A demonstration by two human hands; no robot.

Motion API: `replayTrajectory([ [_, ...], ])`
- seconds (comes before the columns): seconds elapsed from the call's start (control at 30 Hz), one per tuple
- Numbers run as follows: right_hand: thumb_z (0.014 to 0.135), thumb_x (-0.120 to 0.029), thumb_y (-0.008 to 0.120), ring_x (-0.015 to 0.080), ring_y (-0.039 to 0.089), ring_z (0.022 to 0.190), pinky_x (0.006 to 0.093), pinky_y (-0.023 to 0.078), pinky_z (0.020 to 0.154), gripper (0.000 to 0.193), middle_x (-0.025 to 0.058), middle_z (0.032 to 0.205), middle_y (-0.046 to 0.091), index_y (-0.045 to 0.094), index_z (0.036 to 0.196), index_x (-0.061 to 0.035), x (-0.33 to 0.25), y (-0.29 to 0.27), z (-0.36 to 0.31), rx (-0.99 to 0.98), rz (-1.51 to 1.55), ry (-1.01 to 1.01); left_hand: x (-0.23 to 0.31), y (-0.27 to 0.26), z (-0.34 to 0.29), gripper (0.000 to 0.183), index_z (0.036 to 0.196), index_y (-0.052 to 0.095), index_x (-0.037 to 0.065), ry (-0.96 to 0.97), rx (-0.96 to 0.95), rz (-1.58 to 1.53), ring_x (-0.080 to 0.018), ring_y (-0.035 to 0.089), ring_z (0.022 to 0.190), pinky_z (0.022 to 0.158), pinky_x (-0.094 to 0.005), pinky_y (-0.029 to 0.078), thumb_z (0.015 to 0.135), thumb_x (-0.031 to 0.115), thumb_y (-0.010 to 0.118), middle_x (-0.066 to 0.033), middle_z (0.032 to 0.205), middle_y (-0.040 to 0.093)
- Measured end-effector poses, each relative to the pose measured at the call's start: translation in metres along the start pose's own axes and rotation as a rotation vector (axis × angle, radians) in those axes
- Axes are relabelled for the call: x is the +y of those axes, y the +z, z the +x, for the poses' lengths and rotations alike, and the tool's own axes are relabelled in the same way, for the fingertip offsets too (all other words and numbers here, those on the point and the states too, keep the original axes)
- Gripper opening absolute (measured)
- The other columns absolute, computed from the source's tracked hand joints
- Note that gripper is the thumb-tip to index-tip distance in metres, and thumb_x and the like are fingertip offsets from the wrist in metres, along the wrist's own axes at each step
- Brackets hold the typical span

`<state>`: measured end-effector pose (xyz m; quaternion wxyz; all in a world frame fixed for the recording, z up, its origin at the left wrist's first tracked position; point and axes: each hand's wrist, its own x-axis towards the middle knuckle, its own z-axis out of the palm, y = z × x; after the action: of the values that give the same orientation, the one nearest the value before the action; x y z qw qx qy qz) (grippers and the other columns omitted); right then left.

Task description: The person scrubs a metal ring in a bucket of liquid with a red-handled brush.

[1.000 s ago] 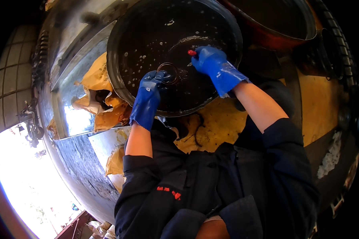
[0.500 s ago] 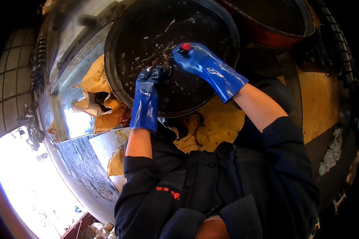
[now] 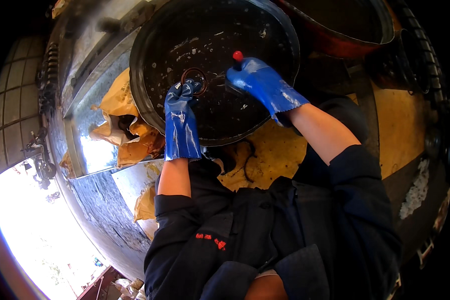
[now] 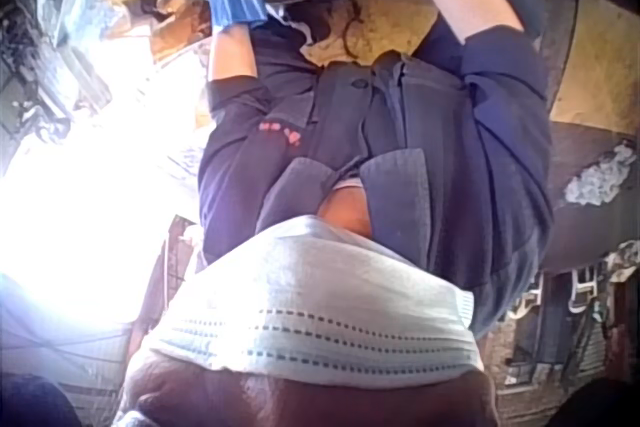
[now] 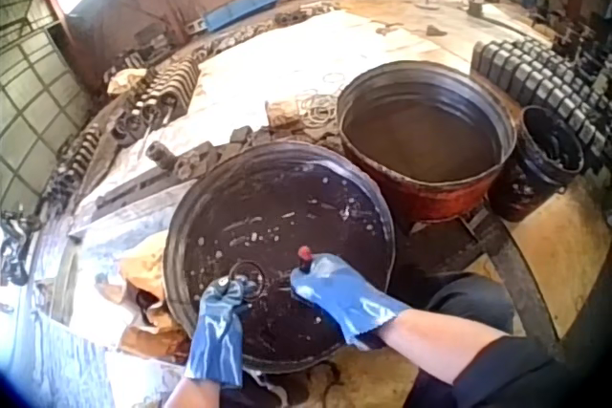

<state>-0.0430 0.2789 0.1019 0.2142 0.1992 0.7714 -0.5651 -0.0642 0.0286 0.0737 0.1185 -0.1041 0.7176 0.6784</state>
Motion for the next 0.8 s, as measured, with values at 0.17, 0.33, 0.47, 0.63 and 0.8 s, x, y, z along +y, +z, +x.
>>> replayTrajectory([
  [0.17, 0.097, -0.042, 0.068, 0.023, 0.074, 0.082, 0.0377, 0.059, 0.084, 0.034, 0.0101, 0.086, 0.075, 0.076, 0.11, -0.0115, -0.018, 0.019, -0.003, -0.188, -0.176, -0.21, 0.004, 0.002, 0.0, 0.027, 0.12, 0.073, 0.002, -0.025, -0.055, 0.031, -0.0135, 0.07, 0.093, 0.08, -0.0281, 0.055, 0.099, 0.021, 0.076, -0.0043, 0.102, 0.077],
  [0.33, 0.097, -0.042, 0.065, 0.032, 0.075, 0.096, 0.0412, 0.06, 0.087, 0.03, 0.0078, 0.1, 0.078, 0.077, 0.11, -0.0169, -0.02, 0.024, -0.007, 0.047, -0.494, -0.284, 0.003, 0.01, 0.0, 0.039, 0.122, 0.072, -0.002, -0.025, 0.01, 0.164, -0.0113, 0.067, 0.086, 0.081, -0.0279, 0.055, 0.097, 0.026, 0.08, -0.005, 0.099, 0.076],
  [0.47, 0.099, -0.041, 0.061, 0.0319, 0.075, 0.098, 0.0413, 0.059, 0.091, 0.032, 0.0092, 0.102, 0.078, 0.076, 0.112, -0.016, -0.022, 0.007, 0.01, 0.046, -0.488, -0.079, 0.002, 0.005, 0.005, 0.028, 0.118, 0.075, 0.004, 0.144, 0.03, 0.407, -0.0142, 0.07, 0.088, 0.083, -0.0303, 0.056, 0.096, 0.02, 0.077, -0.0051, 0.102, 0.077],
  [0.63, 0.099, -0.038, 0.06, 0.0317, 0.075, 0.096, 0.0414, 0.059, 0.091, 0.032, 0.0124, 0.098, 0.078, 0.076, 0.111, -0.0122, -0.015, -0.002, 0.019, 0.04, -0.151, -0.088, 0.016, 0.009, 0.012, 0.027, 0.104, 0.077, 0.013, 1.175, -0.046, 1.266, -0.0318, 0.074, 0.105, 0.087, -0.0423, 0.061, 0.078, 0.009, 0.074, -0.0078, 0.11, 0.077],
  [0.8, 0.099, -0.039, 0.061, 0.0311, 0.075, 0.092, 0.0403, 0.058, 0.089, 0.036, 0.0152, 0.093, 0.077, 0.077, 0.104, -0.0073, -0.042, -0.018, -0.013, 0.133, -0.231, -0.053, 0.015, 0.004, 0.004, 0.025, 0.105, 0.076, 0.014, 1.21, -0.083, 1.351, -0.0282, 0.073, 0.112, 0.092, -0.043, 0.059, 0.081, 0.008, 0.071, -0.0068, 0.112, 0.077],
])
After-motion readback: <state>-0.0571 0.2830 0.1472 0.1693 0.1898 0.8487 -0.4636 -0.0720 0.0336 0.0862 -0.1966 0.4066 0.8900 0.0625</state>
